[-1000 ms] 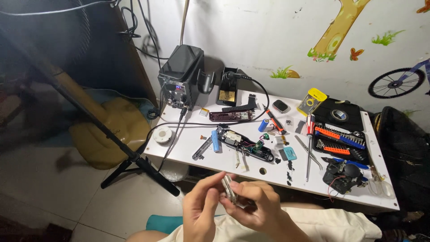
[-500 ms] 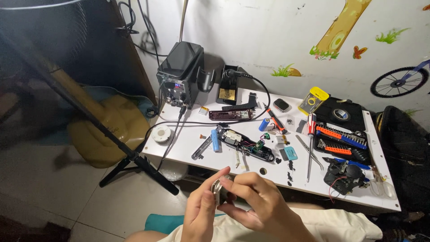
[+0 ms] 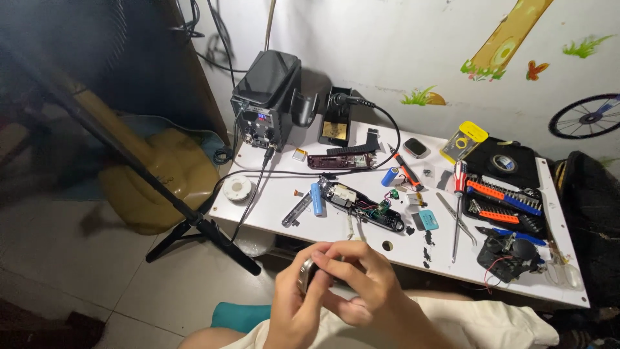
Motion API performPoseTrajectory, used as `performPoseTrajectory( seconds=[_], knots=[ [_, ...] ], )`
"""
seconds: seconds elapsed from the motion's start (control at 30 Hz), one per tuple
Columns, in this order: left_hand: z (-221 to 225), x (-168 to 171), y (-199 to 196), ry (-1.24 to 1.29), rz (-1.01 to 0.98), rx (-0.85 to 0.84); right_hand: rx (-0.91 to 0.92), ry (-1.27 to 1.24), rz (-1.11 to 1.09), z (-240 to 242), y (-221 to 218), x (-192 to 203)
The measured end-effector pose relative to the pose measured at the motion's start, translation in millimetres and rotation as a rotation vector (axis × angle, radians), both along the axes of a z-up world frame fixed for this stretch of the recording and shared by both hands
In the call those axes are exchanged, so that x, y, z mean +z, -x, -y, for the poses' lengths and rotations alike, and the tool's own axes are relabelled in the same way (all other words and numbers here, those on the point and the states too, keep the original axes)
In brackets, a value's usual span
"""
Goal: Disassembling a smartwatch to inspect and repair internal components on a workbench.
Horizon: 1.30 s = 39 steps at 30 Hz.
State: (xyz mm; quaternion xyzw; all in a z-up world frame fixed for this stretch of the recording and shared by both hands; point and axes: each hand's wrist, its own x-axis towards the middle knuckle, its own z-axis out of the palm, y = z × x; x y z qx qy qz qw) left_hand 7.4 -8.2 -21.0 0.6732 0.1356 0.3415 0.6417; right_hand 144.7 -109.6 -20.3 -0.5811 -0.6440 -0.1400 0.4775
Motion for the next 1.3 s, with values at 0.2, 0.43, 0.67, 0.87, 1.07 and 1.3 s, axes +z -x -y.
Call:
performPoseTrajectory(
  seconds=[0.2,0.43,0.67,0.87,1.07,1.3],
  knots=[
    [-20,-12,1,-0.008,-0.12,0.038,0.008,-0.013,-0.101,-16,3,-35],
    [-28,-32,-8,0.143,-0.026,0.112,0.094,0.103,-0.301,-19,-5,-25],
    [-28,-38,-6,0.084,-0.028,0.054,0.15,0.223,-0.72,-17,-10,-13],
    [-24,-25,-10,-0.41,0.068,0.104,0.203,0.28,-0.928,-15,-10,-16],
    [-31,-32,-5,-0.468,-0.036,0.029,0.236,0.253,-1.094,-15,-18,-20],
    [-37,-37,-4,-0.62,0.01,0.146,0.347,0.313,-1.153,-17,-28,-31]
  ],
)
